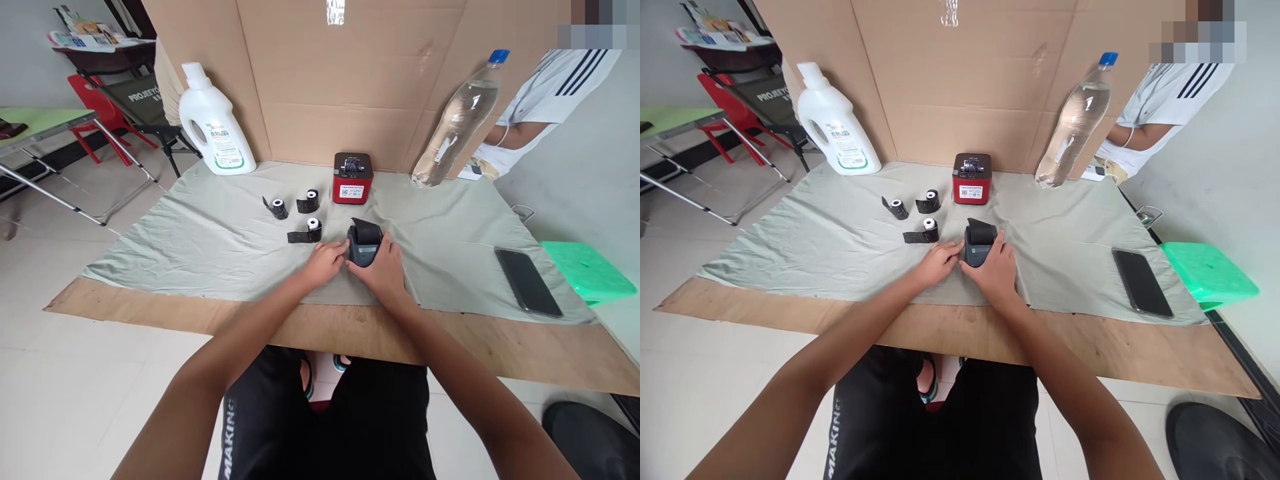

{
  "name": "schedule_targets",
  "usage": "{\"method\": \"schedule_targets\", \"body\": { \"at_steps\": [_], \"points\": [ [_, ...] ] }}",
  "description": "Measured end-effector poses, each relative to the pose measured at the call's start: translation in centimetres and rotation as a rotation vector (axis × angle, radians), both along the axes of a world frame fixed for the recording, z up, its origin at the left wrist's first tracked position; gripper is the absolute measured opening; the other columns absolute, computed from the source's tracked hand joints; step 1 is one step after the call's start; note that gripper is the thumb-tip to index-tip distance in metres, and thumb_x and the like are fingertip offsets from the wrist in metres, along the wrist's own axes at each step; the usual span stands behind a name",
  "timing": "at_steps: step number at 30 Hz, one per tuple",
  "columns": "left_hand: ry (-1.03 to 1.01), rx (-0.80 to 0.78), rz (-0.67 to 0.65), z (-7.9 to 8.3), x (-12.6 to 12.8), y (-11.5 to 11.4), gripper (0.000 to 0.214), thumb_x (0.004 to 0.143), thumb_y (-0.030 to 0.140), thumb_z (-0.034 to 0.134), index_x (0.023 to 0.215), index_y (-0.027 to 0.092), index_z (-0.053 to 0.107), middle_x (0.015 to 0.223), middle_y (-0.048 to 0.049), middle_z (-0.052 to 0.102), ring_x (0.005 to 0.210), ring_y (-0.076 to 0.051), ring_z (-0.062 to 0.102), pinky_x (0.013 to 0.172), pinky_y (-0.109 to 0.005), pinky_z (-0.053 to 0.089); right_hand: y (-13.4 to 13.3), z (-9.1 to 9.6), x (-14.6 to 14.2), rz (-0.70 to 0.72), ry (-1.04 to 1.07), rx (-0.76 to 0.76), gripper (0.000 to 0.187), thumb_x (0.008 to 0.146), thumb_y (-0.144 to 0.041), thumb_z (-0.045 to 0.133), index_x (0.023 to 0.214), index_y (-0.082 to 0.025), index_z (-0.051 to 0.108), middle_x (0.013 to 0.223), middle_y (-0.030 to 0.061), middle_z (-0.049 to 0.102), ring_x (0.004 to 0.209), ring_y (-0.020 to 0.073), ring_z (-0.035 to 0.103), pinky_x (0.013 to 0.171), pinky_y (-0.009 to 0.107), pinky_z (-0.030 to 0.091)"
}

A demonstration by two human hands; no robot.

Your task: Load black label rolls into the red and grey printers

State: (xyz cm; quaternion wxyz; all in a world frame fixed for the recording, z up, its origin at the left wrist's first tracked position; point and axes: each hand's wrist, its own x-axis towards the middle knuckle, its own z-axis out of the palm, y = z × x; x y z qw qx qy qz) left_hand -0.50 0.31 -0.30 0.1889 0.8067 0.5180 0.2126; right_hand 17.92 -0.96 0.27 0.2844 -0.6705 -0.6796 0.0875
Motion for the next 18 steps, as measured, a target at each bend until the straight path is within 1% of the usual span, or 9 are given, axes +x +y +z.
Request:
{"method": "schedule_targets", "body": {
  "at_steps": [3,8,11,14,16,18],
  "points": [
    [-0.008,-0.007,0.013,0.2,0.0,0.2,0.055,0.097,0.011,0.042,0.146,0.02,0.064,0.108,-0.0082,0.077,0.111,-0.027,0.071,0.1,-0.041,0.047,0.0,0.1,-0.1,-0.007,0.009,-0.021,0.126,0.066,-0.057,0.087,0.161,-0.002,0.024,0.133,0.0285,0.055,0.129,0.0459,0.053,0.11,0.058,0.044],
    [0.017,0.01,0.018,0.3,0.1,0.4,0.053,0.095,0.012,0.044,0.141,0.022,0.069,0.108,-0.0079,0.079,0.115,-0.028,0.07,0.104,-0.041,0.045,0.0,-0.1,0.1,0.005,0.037,-0.005,0.121,0.066,-0.058,0.086,0.159,-0.008,0.027,0.135,0.027,0.054,0.13,0.0463,0.052,0.109,0.061,0.045],
    [-0.032,0.009,0.04,0.2,0.2,0.4,0.053,0.094,0.012,0.046,0.139,0.024,0.072,0.105,-0.0067,0.079,0.114,-0.028,0.071,0.104,-0.04,0.046,0.1,-0.4,0.3,0.014,0.044,0.02,0.119,0.065,-0.06,0.085,0.158,-0.01,0.03,0.136,0.0265,0.054,0.131,0.0462,0.051,0.108,0.061,0.045],
    [-0.162,0.005,0.07,-0.1,0.2,0.5,0.05,0.091,0.01,0.05,0.13,0.024,0.078,0.095,-0.0049,0.078,0.102,-0.026,0.072,0.101,-0.038,0.049,0.2,-0.5,0.4,0.027,0.052,0.027,0.119,0.065,-0.062,0.084,0.158,-0.01,0.032,0.14,0.027,0.053,0.134,0.0465,0.049,0.108,0.061,0.045],
    [-0.267,-0.011,0.084,-0.3,0.2,0.8,0.048,0.09,0.011,0.05,0.124,0.023,0.081,0.089,-0.0038,0.076,0.089,-0.024,0.071,0.094,-0.037,0.052,0.1,-0.4,0.5,0.04,0.058,0.015,0.118,0.066,-0.061,0.084,0.158,-0.009,0.032,0.142,0.0278,0.052,0.137,0.0468,0.047,0.11,0.06,0.044],
    [-0.378,-0.032,0.097,-0.6,0.0,1.1,0.045,0.091,0.012,0.049,0.121,0.021,0.082,0.088,-0.0035,0.074,0.081,-0.022,0.069,0.089,-0.035,0.053,0.1,-0.2,0.6,0.054,0.07,-0.007,0.118,0.066,-0.06,0.085,0.159,-0.007,0.032,0.144,0.0282,0.051,0.141,0.0465,0.044,0.113,0.059,0.042]
  ]
}}
